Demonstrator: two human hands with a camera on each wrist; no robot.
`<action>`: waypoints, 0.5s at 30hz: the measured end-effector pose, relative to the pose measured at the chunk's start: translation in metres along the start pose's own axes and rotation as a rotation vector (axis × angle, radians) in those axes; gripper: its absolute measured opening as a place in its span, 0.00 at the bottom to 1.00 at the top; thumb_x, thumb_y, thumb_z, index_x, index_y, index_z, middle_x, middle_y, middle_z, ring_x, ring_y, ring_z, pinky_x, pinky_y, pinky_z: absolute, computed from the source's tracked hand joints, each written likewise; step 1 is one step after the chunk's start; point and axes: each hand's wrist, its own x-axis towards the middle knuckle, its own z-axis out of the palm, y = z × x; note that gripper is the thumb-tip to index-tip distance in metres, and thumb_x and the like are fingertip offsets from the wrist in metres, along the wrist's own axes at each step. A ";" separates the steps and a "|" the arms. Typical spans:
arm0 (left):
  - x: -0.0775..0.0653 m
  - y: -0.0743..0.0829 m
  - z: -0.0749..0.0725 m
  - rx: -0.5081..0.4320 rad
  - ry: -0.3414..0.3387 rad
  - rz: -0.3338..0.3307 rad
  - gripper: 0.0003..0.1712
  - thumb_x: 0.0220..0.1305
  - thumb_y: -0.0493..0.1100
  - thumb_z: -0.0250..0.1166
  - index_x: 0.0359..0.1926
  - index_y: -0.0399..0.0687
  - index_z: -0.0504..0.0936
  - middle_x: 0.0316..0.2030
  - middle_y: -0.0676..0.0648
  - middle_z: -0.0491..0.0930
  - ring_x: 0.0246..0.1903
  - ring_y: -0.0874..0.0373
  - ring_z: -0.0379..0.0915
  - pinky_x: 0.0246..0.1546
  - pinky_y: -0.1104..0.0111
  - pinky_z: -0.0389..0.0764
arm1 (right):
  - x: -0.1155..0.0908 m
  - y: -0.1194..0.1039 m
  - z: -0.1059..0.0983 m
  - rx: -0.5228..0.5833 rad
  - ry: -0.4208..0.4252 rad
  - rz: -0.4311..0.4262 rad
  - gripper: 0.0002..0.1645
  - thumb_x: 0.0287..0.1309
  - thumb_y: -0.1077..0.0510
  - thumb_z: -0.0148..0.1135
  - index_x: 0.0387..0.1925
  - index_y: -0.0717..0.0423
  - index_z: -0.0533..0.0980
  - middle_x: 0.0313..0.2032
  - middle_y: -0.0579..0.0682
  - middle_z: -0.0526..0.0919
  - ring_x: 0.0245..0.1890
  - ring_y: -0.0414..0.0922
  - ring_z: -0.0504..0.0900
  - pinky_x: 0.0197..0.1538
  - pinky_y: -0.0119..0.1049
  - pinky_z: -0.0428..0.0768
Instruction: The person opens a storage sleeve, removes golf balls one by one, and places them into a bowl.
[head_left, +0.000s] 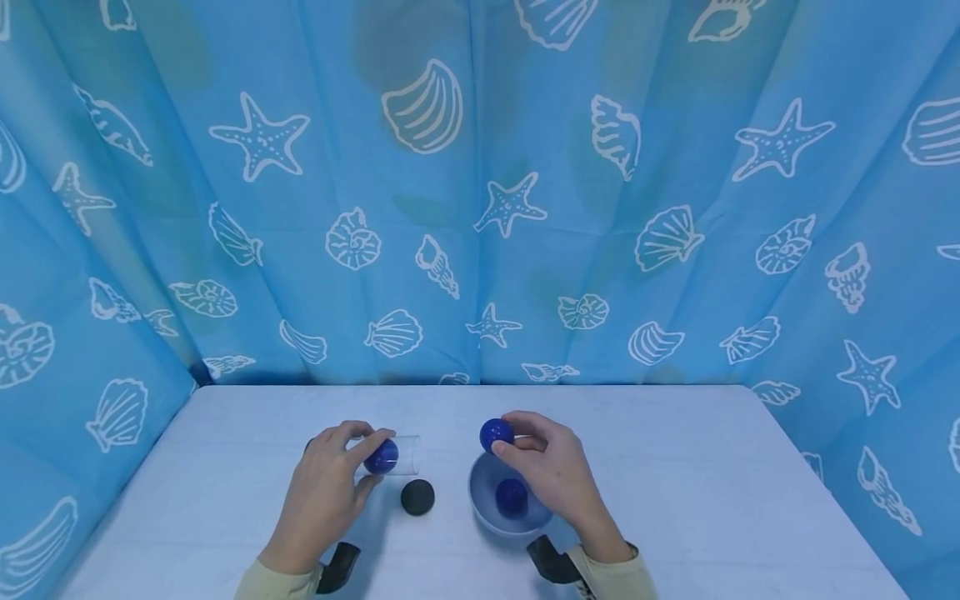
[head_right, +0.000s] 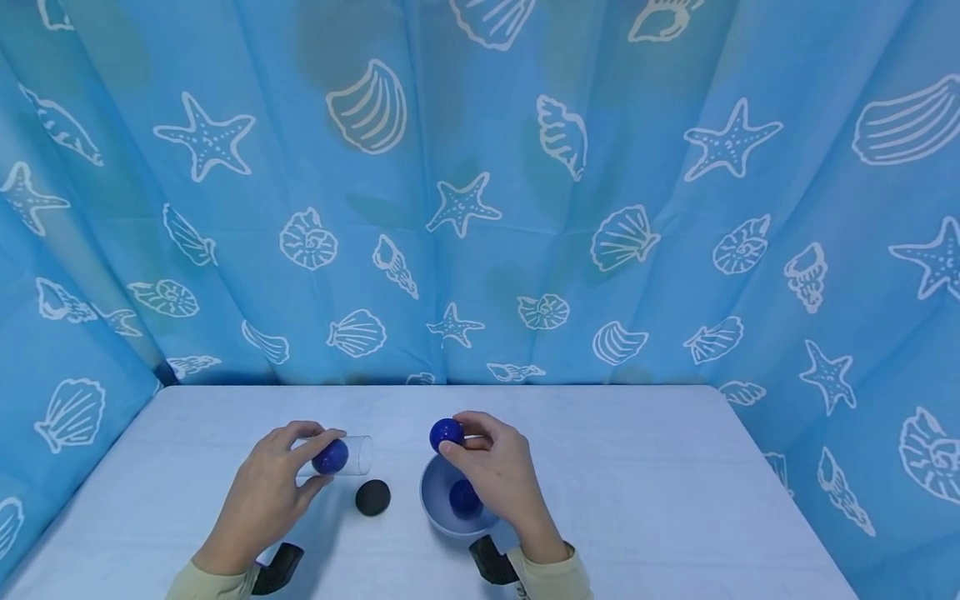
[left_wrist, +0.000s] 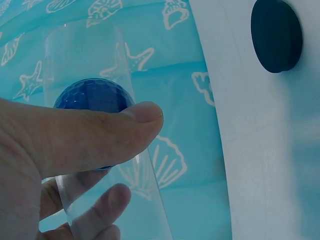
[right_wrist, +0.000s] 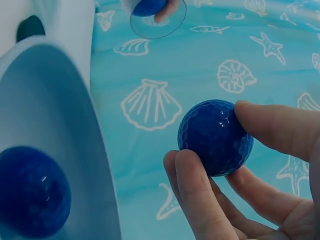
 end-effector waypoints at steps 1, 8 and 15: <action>0.000 0.000 0.000 0.000 -0.001 -0.002 0.33 0.38 0.40 0.78 0.50 0.59 0.80 0.44 0.48 0.76 0.46 0.48 0.72 0.50 0.50 0.72 | 0.000 0.001 -0.001 -0.002 0.002 0.005 0.28 0.49 0.43 0.67 0.53 0.45 0.75 0.46 0.42 0.80 0.43 0.40 0.80 0.47 0.40 0.79; 0.001 0.000 -0.001 0.002 -0.010 -0.003 0.33 0.38 0.41 0.78 0.51 0.60 0.80 0.44 0.47 0.76 0.46 0.48 0.72 0.51 0.50 0.72 | -0.003 0.007 -0.003 -0.048 0.026 0.024 0.27 0.49 0.45 0.68 0.52 0.44 0.75 0.45 0.44 0.80 0.43 0.41 0.80 0.47 0.42 0.79; 0.000 0.000 -0.001 0.003 -0.004 0.001 0.33 0.38 0.41 0.78 0.51 0.60 0.80 0.44 0.47 0.76 0.46 0.48 0.72 0.50 0.50 0.72 | -0.002 0.015 -0.005 -0.078 0.032 0.044 0.28 0.48 0.44 0.68 0.52 0.45 0.75 0.43 0.45 0.81 0.41 0.41 0.81 0.45 0.40 0.80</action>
